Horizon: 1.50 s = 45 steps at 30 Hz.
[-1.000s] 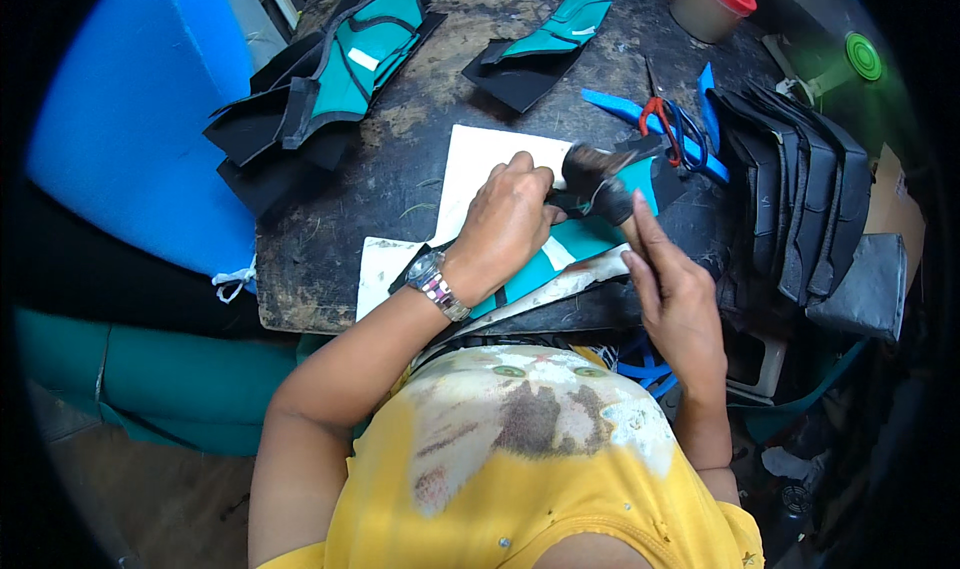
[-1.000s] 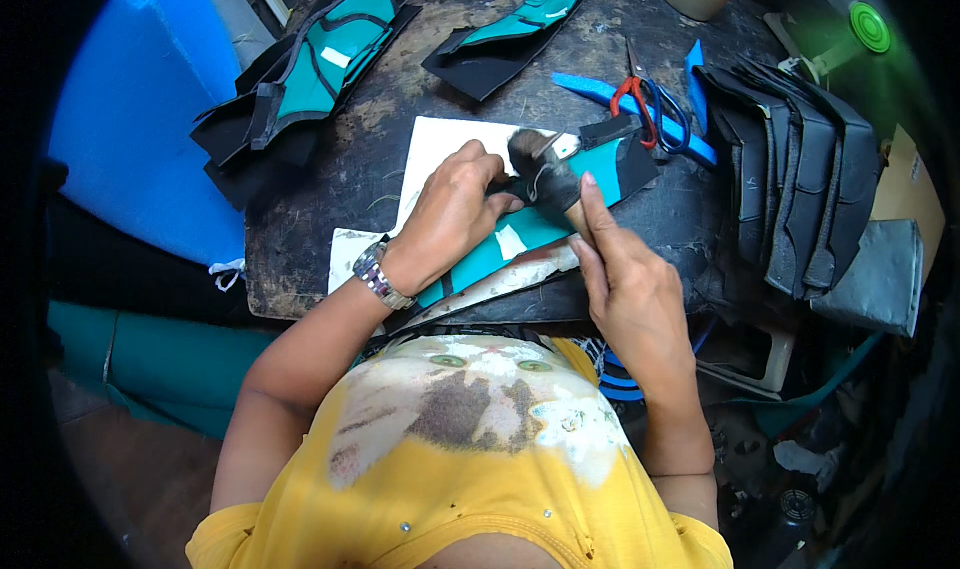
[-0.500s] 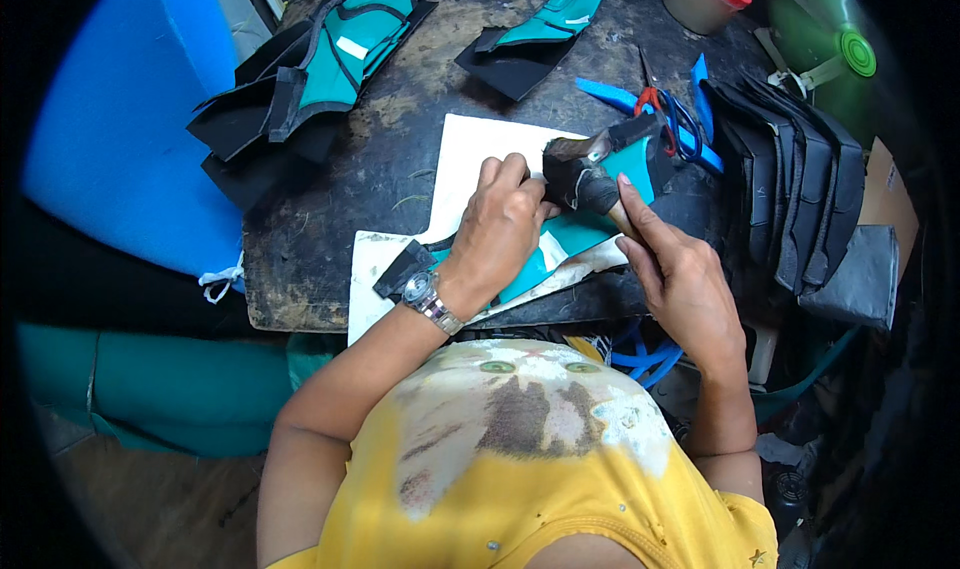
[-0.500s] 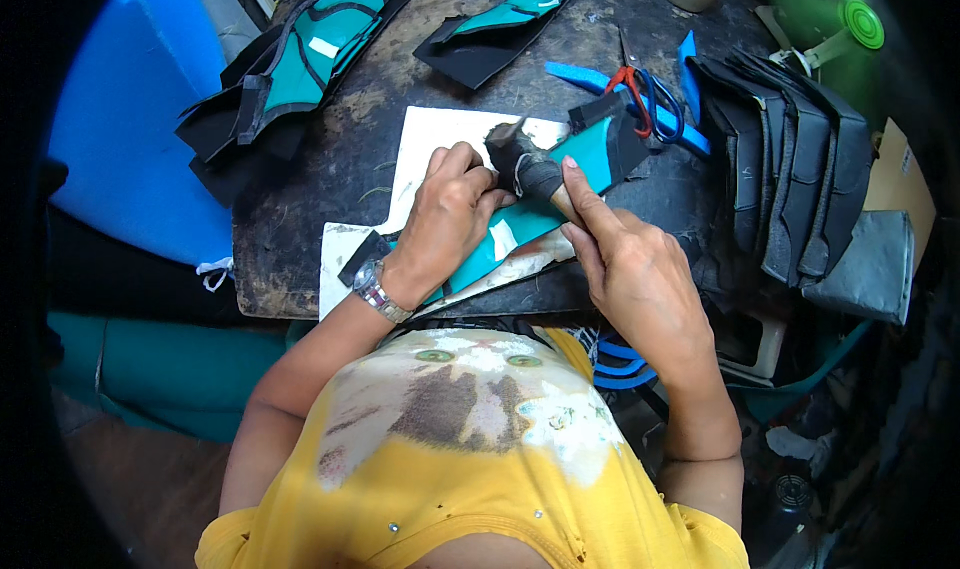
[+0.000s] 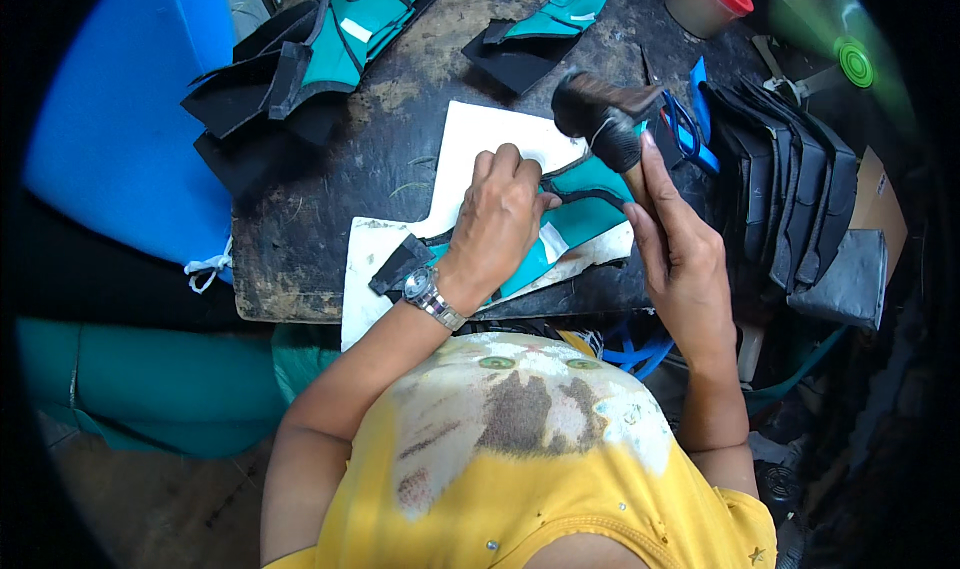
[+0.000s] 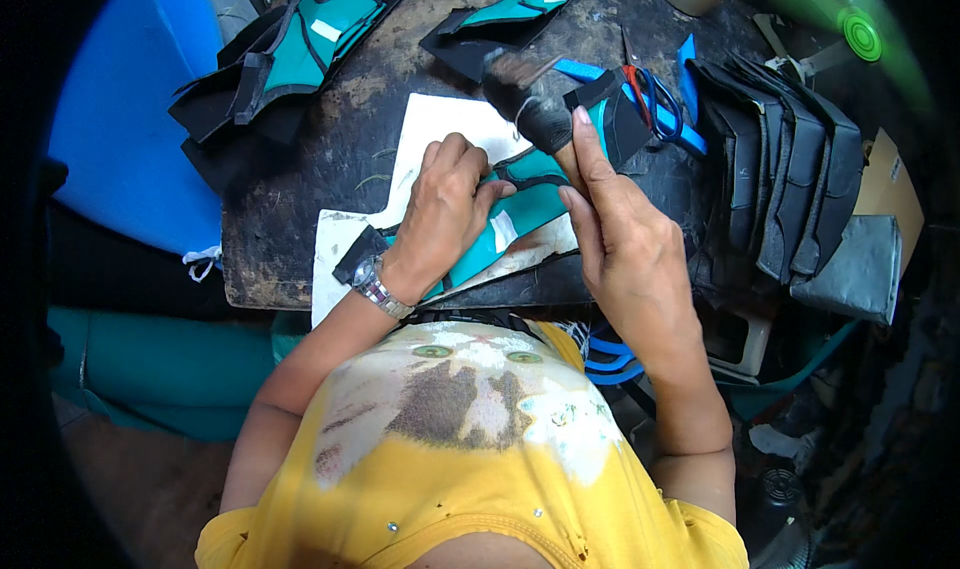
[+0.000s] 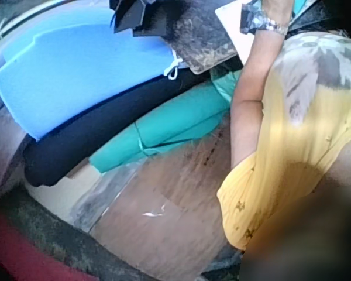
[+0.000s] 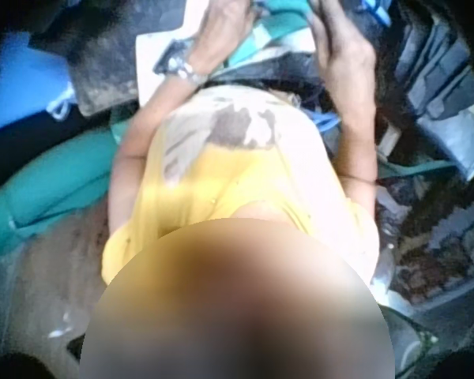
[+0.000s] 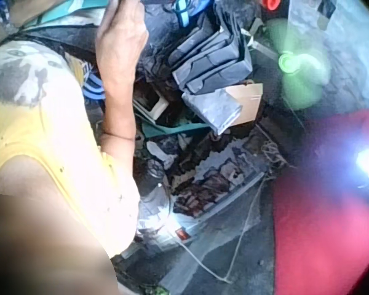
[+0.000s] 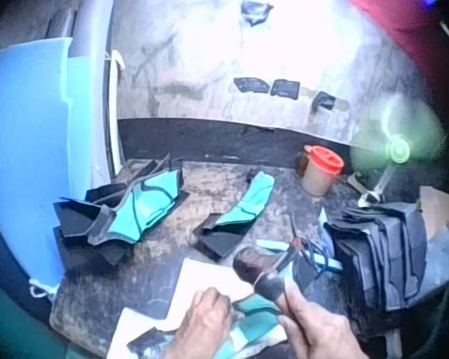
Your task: The person repeatedly hammers teal and black footwear parts on a white board to shape them, then uses scissors to trim a blue foam strip. The person handles multiple footwear parts one at a time, placing them aside after each hammering cycle.
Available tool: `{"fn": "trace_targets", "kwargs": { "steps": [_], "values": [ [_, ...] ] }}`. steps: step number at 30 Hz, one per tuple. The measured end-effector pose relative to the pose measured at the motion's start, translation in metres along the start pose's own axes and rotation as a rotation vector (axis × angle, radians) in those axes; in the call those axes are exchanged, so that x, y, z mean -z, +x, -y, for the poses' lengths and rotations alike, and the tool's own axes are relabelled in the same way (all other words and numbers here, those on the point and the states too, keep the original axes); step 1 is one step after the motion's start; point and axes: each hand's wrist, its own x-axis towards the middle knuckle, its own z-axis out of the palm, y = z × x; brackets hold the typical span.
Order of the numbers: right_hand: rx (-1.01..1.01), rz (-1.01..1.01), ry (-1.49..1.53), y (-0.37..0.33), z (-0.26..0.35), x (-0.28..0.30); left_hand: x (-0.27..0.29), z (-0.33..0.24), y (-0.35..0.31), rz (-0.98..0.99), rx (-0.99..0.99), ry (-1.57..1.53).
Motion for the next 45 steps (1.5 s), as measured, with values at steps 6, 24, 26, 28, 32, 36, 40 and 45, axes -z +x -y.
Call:
{"fn": "trace_targets", "kwargs": {
  "steps": [6,24,26,28,32,36,40,45],
  "values": [
    [-0.056,0.272,-0.104,-0.002,0.001,0.01,0.001,0.002,-0.003,-0.007,-0.009,0.012],
    [0.055,0.002,0.086,0.004,0.008,-0.011,-0.002,0.006,-0.006,-0.048,0.003,0.008],
    [-0.025,0.181,0.007,0.005,0.008,-0.005,-0.002,0.007,-0.006,-0.045,-0.006,0.035],
    [-0.163,0.353,-0.154,0.007,0.007,0.007,-0.001,0.006,-0.006,-0.032,0.012,0.023],
    [-0.068,0.154,-0.062,0.004,0.012,0.018,0.0,0.004,-0.005,-0.044,0.052,-0.001],
    [-0.135,0.149,0.006,-0.01,0.017,0.019,0.001,0.001,0.0,0.023,0.069,-0.002],
    [-0.179,0.219,-0.125,-0.024,0.008,0.009,0.002,0.002,0.008,0.072,0.079,0.01],
    [-0.185,0.173,-0.129,-0.034,-0.004,-0.002,0.015,0.004,0.007,0.143,0.117,-0.042]
  ]
}}
